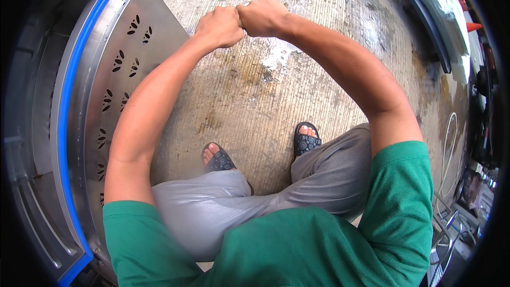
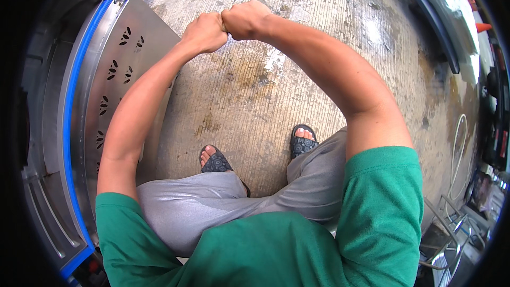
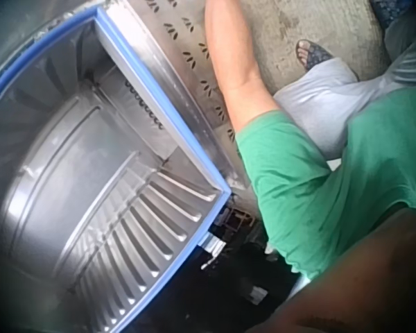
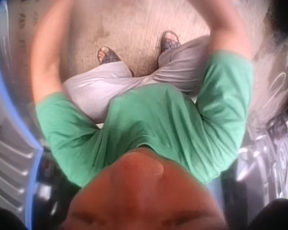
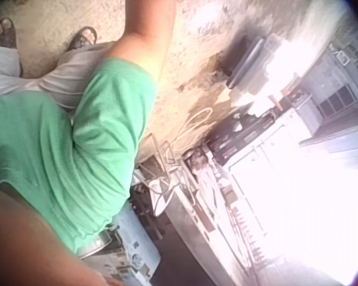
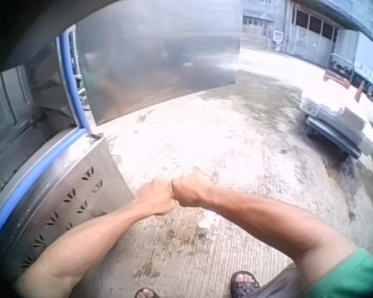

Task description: The person cleans the interior of a large stainless steel appliance using a cloth. They wipe the bottom, sides, and top surfaces, repeatedly wringing out the cloth to remove moisture before continuing to wipe different areas.

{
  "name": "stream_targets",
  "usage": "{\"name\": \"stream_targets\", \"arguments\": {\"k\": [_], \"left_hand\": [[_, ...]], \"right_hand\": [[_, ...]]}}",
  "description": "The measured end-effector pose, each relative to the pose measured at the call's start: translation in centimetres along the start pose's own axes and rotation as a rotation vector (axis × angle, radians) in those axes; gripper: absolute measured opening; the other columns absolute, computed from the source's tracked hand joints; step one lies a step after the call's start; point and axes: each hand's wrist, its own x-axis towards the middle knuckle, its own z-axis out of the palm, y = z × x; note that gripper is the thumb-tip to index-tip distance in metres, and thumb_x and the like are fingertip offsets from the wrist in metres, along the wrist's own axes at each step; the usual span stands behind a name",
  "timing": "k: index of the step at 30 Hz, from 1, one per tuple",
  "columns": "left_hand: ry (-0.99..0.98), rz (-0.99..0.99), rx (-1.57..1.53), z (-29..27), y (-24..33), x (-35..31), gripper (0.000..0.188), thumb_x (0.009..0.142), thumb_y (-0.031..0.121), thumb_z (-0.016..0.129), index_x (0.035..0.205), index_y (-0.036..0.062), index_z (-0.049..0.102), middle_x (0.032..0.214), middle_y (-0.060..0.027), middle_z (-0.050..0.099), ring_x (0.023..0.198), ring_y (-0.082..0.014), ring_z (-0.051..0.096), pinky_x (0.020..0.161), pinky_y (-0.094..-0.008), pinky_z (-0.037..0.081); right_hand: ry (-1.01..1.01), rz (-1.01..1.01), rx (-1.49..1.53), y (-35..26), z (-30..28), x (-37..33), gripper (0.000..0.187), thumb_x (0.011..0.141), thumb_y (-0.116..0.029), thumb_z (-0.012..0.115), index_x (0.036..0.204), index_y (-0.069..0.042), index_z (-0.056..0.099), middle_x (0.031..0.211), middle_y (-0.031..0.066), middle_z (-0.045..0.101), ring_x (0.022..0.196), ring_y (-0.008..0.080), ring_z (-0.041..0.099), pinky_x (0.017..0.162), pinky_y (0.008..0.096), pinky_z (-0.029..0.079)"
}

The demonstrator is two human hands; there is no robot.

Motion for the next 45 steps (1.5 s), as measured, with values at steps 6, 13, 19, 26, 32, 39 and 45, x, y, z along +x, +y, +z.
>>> {"name": "stream_targets", "arguments": {"k": [6,13,19,26,32,39,45], "left_hand": [[-0.022,-0.048,-0.077,0.5,0.1,-0.3,0.032,0.083,0.019,0.060,0.106,0.0051,0.076,0.110,-0.0221,0.076,0.107,-0.0392,0.072,0.095,-0.0482,0.057],[0.119,0.075,0.080,0.3,-0.8,0.7,0.024,0.085,0.023,0.066,0.103,0.0097,0.075,0.101,-0.0196,0.076,0.101,-0.0402,0.072,0.089,-0.0493,0.058],[0.391,0.195,-0.034,-2.4,-0.9,-1.4,0.058,0.088,0.027,0.073,0.141,0.0114,0.055,0.124,-0.0193,0.064,0.110,-0.0393,0.069,0.099,-0.0468,0.055],[-0.089,-0.248,-0.456,-7.4,-0.7,-12.2,0.055,0.093,0.035,0.075,0.136,0.0026,0.062,0.130,-0.0180,0.065,0.106,-0.0274,0.070,0.094,-0.0400,0.055],[-0.196,-0.721,-0.911,-15.0,0.5,-22.5,0.034,0.103,0.026,0.065,0.129,0.0050,0.066,0.118,-0.0059,0.071,0.099,-0.0156,0.068,0.085,-0.0296,0.053],[-0.138,-0.980,-1.094,-21.8,3.4,-23.9,0.033,0.106,0.027,0.059,0.131,0.0063,0.063,0.118,-0.0051,0.070,0.099,-0.0140,0.067,0.082,-0.0298,0.053],[-0.202,-0.907,-1.181,-21.9,9.1,-17.7,0.038,0.106,0.035,0.059,0.133,0.0074,0.061,0.118,-0.0057,0.070,0.102,-0.0146,0.067,0.086,-0.0309,0.052]], "right_hand": [[0.103,-0.052,-0.092,-0.1,0.7,-0.2,0.017,0.094,-0.017,0.057,0.107,-0.008,0.063,0.077,0.0139,0.073,0.073,0.0318,0.074,0.066,0.0468,0.058],[0.071,0.070,-0.036,-0.4,-1.2,-0.1,0.028,0.093,-0.017,0.059,0.120,-0.008,0.063,0.098,0.0183,0.077,0.095,0.0342,0.076,0.079,0.0460,0.059],[0.020,0.280,0.221,2.1,-3.5,-1.3,0.030,0.083,-0.018,0.066,0.109,-0.004,0.072,0.104,0.0203,0.077,0.097,0.0364,0.075,0.083,0.0486,0.060],[-0.097,0.861,0.590,13.5,-3.4,-17.9,0.080,0.079,-0.054,0.085,0.127,0.005,0.061,0.116,0.0246,0.072,0.110,0.0368,0.071,0.096,0.0452,0.056],[0.021,1.608,0.949,19.9,-7.2,-44.7,0.073,0.094,-0.071,0.062,0.117,-0.002,0.058,0.072,0.0067,0.062,0.052,0.0151,0.057,0.044,0.0322,0.042],[0.242,1.892,1.202,22.6,-15.6,-63.5,0.045,0.110,-0.053,0.034,0.121,-0.012,0.052,0.081,0.0077,0.066,0.056,0.0175,0.064,0.045,0.0319,0.045],[0.318,1.836,1.267,21.5,-19.2,-66.0,0.043,0.111,-0.052,0.037,0.128,-0.013,0.049,0.090,0.0077,0.067,0.065,0.0183,0.069,0.056,0.0319,0.052]]}}
